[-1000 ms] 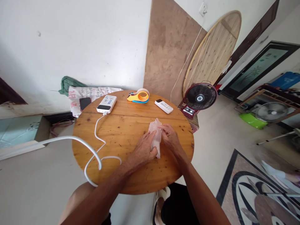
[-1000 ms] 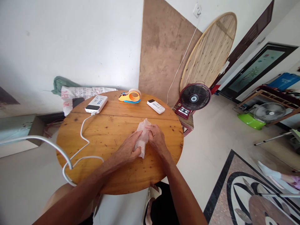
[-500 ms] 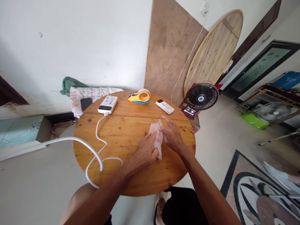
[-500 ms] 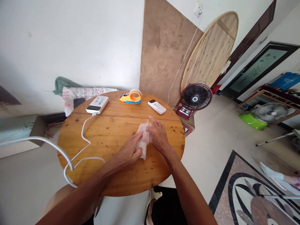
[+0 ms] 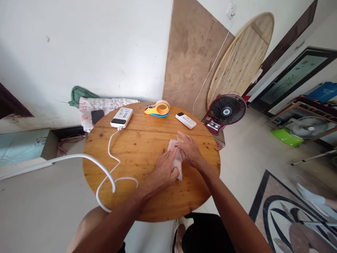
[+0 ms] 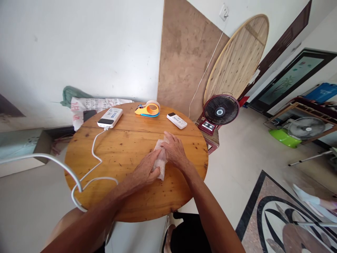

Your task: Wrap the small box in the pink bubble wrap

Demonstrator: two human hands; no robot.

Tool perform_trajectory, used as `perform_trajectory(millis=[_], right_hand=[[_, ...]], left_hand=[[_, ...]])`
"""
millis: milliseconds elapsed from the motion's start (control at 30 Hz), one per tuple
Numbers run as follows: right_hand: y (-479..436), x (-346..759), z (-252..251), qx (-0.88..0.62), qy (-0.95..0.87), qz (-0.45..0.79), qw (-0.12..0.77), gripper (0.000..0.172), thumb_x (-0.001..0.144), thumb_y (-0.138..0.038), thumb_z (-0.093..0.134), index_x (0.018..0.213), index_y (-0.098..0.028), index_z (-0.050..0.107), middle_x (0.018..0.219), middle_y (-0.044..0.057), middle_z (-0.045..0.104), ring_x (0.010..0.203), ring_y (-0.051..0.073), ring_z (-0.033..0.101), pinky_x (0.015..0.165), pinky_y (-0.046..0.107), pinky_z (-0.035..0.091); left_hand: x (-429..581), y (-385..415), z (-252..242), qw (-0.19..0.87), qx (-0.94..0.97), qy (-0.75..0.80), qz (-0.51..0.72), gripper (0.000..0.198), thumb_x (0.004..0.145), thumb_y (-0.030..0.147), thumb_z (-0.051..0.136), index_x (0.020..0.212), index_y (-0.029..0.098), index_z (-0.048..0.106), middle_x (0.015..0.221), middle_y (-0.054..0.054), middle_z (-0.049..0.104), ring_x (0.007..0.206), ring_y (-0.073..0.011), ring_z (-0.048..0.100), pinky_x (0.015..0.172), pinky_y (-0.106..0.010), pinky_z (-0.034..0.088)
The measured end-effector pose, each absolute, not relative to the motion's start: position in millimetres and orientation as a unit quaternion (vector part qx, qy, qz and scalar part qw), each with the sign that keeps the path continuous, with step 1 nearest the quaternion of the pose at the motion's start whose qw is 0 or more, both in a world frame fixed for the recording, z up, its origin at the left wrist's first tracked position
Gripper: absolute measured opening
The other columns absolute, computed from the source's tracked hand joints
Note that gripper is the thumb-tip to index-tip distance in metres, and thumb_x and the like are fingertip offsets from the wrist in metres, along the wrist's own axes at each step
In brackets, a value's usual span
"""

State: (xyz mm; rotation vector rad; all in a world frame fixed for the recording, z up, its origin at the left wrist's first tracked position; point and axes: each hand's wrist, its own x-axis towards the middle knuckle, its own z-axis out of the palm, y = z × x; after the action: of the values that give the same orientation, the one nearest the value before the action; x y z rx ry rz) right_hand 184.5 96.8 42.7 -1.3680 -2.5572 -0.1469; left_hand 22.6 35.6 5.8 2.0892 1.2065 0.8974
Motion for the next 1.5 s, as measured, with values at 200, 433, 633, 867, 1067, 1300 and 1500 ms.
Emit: perform_trajectory(millis=[200, 433, 633, 867, 1067, 1300, 1500], right_hand=[[109, 182, 34, -0.479, -0.872, -0.019, 0.102, 0.025, 0.081, -0.014, 0.053, 0.1, -0.019, 0.068, 0.15, 0.015, 0.034, 0.135, 0.032, 0.033, 0.1, 0.049, 0.035], [114, 199, 21, -0.516, -0.812, 0.054, 0.265, 0.044, 0.079, -0.016, 0.052, 0.122, -0.019, 0.058, 0.138, 0.013, 0.049, 0.122, 0.027, 0.048, 0.102, 0.045, 0.038], [123, 215, 13, -0.648, -0.658, 0.22, 0.316, 0.037, 0.076, -0.034, 0.059, 0.109, -0.016, 0.061, 0.098, 0.008, 0.068, 0.081, 0.019, 0.063, 0.079, 0.034, 0.05], [142, 204, 2, -0.628, -0.647, 0.31, 0.301, 0.028, 0.072, -0.041, 0.061, 0.083, -0.016, 0.064, 0.068, 0.001, 0.065, 0.057, 0.014, 0.057, 0.054, 0.024, 0.045], [150, 201, 4, -0.607, -0.644, 0.37, 0.283, 0.027, 0.066, -0.043, 0.06, 0.068, -0.015, 0.06, 0.054, -0.003, 0.054, 0.045, 0.009, 0.045, 0.044, 0.021, 0.035], [155, 200, 2, -0.612, -0.656, 0.35, 0.27, 0.023, 0.062, -0.039, 0.06, 0.063, -0.017, 0.056, 0.053, -0.005, 0.049, 0.049, 0.009, 0.042, 0.046, 0.021, 0.031], [154, 197, -1, -0.627, -0.67, 0.296, 0.265, 0.016, 0.062, -0.033, 0.059, 0.058, -0.017, 0.055, 0.051, -0.006, 0.046, 0.05, 0.008, 0.038, 0.047, 0.022, 0.024]], left_hand=[[20, 35, 7, 0.234, 0.791, 0.439, 0.356, 0.064, 0.071, 0.016, 0.048, 0.135, 0.014, 0.047, 0.144, -0.016, 0.04, 0.134, -0.0305, 0.036, 0.112, -0.048, 0.03], [21, 33, 7, 0.214, 0.796, 0.457, 0.334, 0.042, 0.073, 0.019, 0.049, 0.112, 0.014, 0.064, 0.126, -0.017, 0.052, 0.122, -0.0321, 0.048, 0.109, -0.049, 0.035], [21, 34, 4, 0.211, 0.799, 0.454, 0.335, 0.044, 0.072, 0.018, 0.049, 0.113, 0.009, 0.065, 0.133, -0.02, 0.048, 0.126, -0.0342, 0.045, 0.11, -0.048, 0.035], [22, 35, 2, 0.206, 0.797, 0.455, 0.34, 0.043, 0.073, 0.018, 0.05, 0.114, 0.013, 0.064, 0.135, -0.017, 0.048, 0.126, -0.0329, 0.045, 0.109, -0.05, 0.037], [21, 34, 2, 0.203, 0.797, 0.456, 0.341, 0.042, 0.075, 0.019, 0.049, 0.114, 0.013, 0.064, 0.136, -0.017, 0.047, 0.127, -0.0324, 0.045, 0.109, -0.05, 0.037], [21, 33, 3, 0.207, 0.799, 0.449, 0.343, 0.044, 0.075, 0.017, 0.05, 0.117, 0.01, 0.064, 0.141, -0.019, 0.045, 0.131, -0.033, 0.042, 0.111, -0.05, 0.035], [18, 31, 8, 0.154, 0.819, 0.43, 0.349, 0.044, 0.073, 0.013, 0.053, 0.115, 0.014, 0.064, 0.141, -0.014, 0.048, 0.134, -0.033, 0.038, 0.111, -0.05, 0.035]])
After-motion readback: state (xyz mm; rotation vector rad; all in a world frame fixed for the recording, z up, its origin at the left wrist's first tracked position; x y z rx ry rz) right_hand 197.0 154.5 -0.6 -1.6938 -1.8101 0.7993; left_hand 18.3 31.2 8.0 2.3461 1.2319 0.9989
